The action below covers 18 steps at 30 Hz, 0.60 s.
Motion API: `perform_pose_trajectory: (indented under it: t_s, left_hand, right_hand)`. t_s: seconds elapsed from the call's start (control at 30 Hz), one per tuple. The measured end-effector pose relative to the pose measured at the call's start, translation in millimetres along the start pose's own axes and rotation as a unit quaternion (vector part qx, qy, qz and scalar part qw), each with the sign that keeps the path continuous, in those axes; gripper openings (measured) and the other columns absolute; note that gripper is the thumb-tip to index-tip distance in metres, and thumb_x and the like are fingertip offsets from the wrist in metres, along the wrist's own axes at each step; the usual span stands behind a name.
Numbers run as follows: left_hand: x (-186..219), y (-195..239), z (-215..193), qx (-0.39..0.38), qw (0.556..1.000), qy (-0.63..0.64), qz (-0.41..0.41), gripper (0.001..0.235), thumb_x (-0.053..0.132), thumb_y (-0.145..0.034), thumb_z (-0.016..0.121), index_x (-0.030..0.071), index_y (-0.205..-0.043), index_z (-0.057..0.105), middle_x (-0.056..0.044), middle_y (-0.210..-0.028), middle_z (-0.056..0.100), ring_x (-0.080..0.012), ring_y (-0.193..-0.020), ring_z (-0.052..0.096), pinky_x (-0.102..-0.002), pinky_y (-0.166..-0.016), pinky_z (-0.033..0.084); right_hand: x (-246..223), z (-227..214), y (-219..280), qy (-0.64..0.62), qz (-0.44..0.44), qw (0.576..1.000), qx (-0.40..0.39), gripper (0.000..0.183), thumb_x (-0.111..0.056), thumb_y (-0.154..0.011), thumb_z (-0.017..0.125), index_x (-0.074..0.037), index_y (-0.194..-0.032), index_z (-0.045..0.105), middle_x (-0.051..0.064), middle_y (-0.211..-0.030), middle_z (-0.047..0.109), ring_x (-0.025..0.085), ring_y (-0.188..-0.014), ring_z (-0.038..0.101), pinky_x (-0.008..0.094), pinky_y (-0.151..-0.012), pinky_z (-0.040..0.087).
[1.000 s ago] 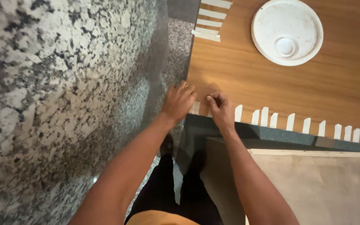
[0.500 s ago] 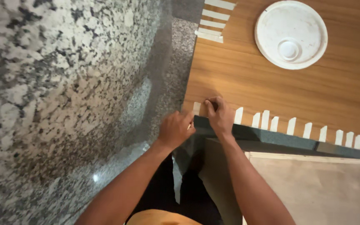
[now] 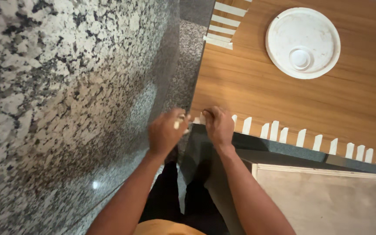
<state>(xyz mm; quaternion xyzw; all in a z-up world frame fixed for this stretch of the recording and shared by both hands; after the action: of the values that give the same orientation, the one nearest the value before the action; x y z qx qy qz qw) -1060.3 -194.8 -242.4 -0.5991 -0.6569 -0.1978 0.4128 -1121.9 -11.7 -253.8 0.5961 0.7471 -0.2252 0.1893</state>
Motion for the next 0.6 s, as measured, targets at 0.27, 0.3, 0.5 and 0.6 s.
perform_pose_trajectory:
  t_s: [0.27, 0.3, 0.5, 0.6]
  left_hand:
    - [-35.4, 11.8, 36.5, -0.161, 0.946, 0.02, -0.281, 0.033, 0.042, -0.086, 0.079, 0.01, -0.093, 0.077, -0.012, -0.088, 0.074, -0.0338, -0.081, 0.069, -0.045, -0.068, 0.053]
    - [-40.2, 21.7, 49.6, -0.188, 0.919, 0.079, -0.337, 0.037, 0.044, -0.089, 0.077, 0.007, -0.091, 0.077, -0.013, -0.085, 0.075, -0.0304, -0.078, 0.07, -0.043, -0.067, 0.054]
    - [-59.1, 64.4, 114.4, -0.22, 0.706, 0.489, -0.462, 0.035, 0.037, -0.095, 0.07, 0.002, -0.095, 0.077, -0.009, -0.083, 0.075, -0.0185, -0.07, 0.07, -0.032, -0.062, 0.056]
    - [-65.5, 65.0, 132.0, -0.193, 0.707, 0.534, -0.422, 0.023, 0.026, -0.093, 0.07, 0.006, -0.102, 0.076, -0.007, -0.088, 0.074, -0.0159, -0.073, 0.071, -0.031, -0.063, 0.057]
  right_hand:
    - [-3.1, -10.7, -5.0, -0.073, -0.052, 0.993, -0.083, 0.008, -0.012, -0.09, 0.066, -0.007, -0.096, 0.07, 0.013, -0.094, 0.071, 0.036, -0.086, 0.07, 0.045, -0.072, 0.055]
    - [-3.0, -16.7, -6.5, -0.068, -0.071, 0.993, -0.067, 0.01, -0.012, -0.092, 0.065, -0.005, -0.099, 0.067, 0.014, -0.098, 0.069, 0.038, -0.09, 0.067, 0.046, -0.075, 0.054]
    - [-4.6, -12.8, -0.6, -0.001, -0.051, 0.995, -0.086, 0.014, -0.011, -0.093, 0.064, -0.009, -0.105, 0.07, 0.014, -0.105, 0.066, 0.039, -0.098, 0.064, 0.048, -0.082, 0.052]
    - [-14.1, -2.3, 4.5, 0.055, -0.11, 0.991, -0.055, 0.013, -0.014, -0.091, 0.068, -0.007, -0.101, 0.066, 0.016, -0.108, 0.065, 0.041, -0.099, 0.062, 0.05, -0.085, 0.05]
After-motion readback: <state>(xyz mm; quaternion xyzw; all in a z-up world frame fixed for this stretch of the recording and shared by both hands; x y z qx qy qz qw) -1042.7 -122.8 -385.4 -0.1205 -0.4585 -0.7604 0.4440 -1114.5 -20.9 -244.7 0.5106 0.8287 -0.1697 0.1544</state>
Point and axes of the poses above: each hand's wrist, its own y-axis away from the middle knuckle, its own z-axis out of the palm, x = y × z, the point moved 5 cm from there along -y, towards the middle knuckle
